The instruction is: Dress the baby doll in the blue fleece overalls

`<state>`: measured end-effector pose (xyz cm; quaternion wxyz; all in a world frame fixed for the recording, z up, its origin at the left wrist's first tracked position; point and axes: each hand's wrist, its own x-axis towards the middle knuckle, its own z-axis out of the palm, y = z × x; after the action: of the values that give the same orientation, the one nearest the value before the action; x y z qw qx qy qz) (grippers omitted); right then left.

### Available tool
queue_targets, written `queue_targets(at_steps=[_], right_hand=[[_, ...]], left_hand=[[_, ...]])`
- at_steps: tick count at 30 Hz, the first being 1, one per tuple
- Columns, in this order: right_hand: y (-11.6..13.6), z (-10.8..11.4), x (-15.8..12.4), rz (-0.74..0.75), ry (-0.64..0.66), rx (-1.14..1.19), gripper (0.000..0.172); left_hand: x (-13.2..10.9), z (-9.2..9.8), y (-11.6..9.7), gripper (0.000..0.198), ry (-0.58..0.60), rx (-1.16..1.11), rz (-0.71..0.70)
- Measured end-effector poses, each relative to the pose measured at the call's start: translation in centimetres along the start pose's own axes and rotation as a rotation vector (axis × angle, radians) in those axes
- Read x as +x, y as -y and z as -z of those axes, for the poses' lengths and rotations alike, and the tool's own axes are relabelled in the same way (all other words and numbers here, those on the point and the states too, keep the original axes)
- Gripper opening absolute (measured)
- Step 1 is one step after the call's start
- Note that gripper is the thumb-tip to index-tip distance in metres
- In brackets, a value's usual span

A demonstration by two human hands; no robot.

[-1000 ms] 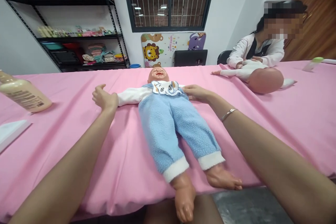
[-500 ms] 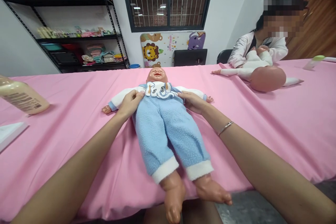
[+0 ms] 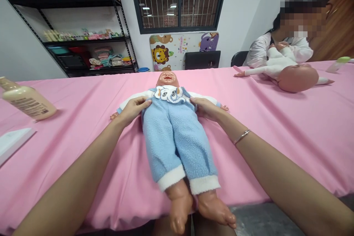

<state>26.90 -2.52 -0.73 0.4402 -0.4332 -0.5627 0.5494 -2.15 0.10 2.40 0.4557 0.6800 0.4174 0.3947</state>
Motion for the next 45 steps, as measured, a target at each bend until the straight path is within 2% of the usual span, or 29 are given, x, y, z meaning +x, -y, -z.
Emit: queue_targets(at_steps=[4, 7, 10, 12, 15, 17, 19, 22, 24, 27, 29, 32, 35, 37, 38, 40, 42, 43, 45], right_hand=[[1.5, 0.2, -1.0, 0.090, 0.086, -0.028, 0.039], [2.5, -0.4, -1.4, 0.166, 0.138, -0.221, 0.035], [2.4, -1.3, -1.2, 0.214, 0.082, -0.345, 0.030], [1.9, -1.8, -0.8, 0.197, -0.007, -0.210, 0.031], [0.8, -1.9, 0.1, 0.093, -0.150, 0.138, 0.034], [0.1, -1.7, 0.5, 0.014, -0.202, 0.234, 0.031], [-0.4, -1.3, 0.8, -0.032, -0.221, 0.216, 0.027], [-0.5, -0.3, 0.6, -0.033, -0.228, 0.172, 0.028], [-0.3, 0.5, 0.1, -0.030, -0.116, 0.161, 0.032], [0.4, 1.4, -0.9, -0.049, 0.184, 0.103, 0.036], [0.8, 1.4, -1.3, -0.058, 0.271, 0.026, 0.039], [0.8, 0.7, -1.1, -0.030, 0.211, 0.019, 0.038], [0.1, 0.2, -0.3, 0.033, -0.060, 0.268, 0.043], [-0.6, 0.0, 0.2, 0.033, -0.220, 0.377, 0.047], [-0.8, 0.0, 0.3, 0.023, -0.238, 0.386, 0.047], [-1.1, -0.1, 0.3, 0.001, -0.169, 0.342, 0.046], [-1.1, -0.2, 0.1, -0.029, -0.107, 0.274, 0.046], [-1.1, -0.2, -0.1, -0.052, -0.094, 0.245, 0.048], [-1.0, -0.3, -0.2, -0.094, -0.098, 0.217, 0.051]], left_hand=[[0.3, -0.3, 0.3, 0.063, -0.160, -0.076, 0.002], [0.1, -0.5, -0.1, 0.065, -0.169, -0.009, 0.002], [-0.1, -0.7, -0.3, 0.061, -0.098, 0.021, 0.014], [-0.1, -0.8, -0.2, 0.059, -0.057, 0.019, 0.025], [0.1, -0.6, 0.3, 0.058, -0.016, 0.005, 0.051], [0.1, 0.0, 0.7, 0.058, 0.020, -0.013, 0.064], [0.1, 0.9, 0.8, 0.054, 0.097, 0.012, 0.088], [-0.3, 2.5, 0.4, 0.043, 0.310, 0.128, 0.176], [-0.5, 3.0, -0.2, 0.039, 0.352, 0.174, 0.209], [-0.8, 2.5, -1.0, 0.040, 0.170, 0.138, 0.166], [-0.7, 1.6, -1.3, 0.042, 0.057, 0.098, 0.116], [-0.6, 0.6, -1.3, 0.042, -0.038, 0.061, 0.058], [-0.3, 0.4, -0.8, 0.043, -0.119, 0.084, 0.030], [-0.2, 0.5, -0.1, 0.046, -0.106, 0.160, 0.007], [-0.1, 0.5, 0.3, 0.047, -0.066, 0.215, -0.003], [-0.1, 0.5, 1.1, 0.051, 0.024, 0.339, -0.026], [-0.1, 0.4, 1.7, 0.052, 0.053, 0.445, -0.063], [-0.1, 0.3, 1.9, 0.051, 0.020, 0.490, -0.085], [-0.2, 0.0, 2.1, 0.047, -0.122, 0.552, -0.132]])
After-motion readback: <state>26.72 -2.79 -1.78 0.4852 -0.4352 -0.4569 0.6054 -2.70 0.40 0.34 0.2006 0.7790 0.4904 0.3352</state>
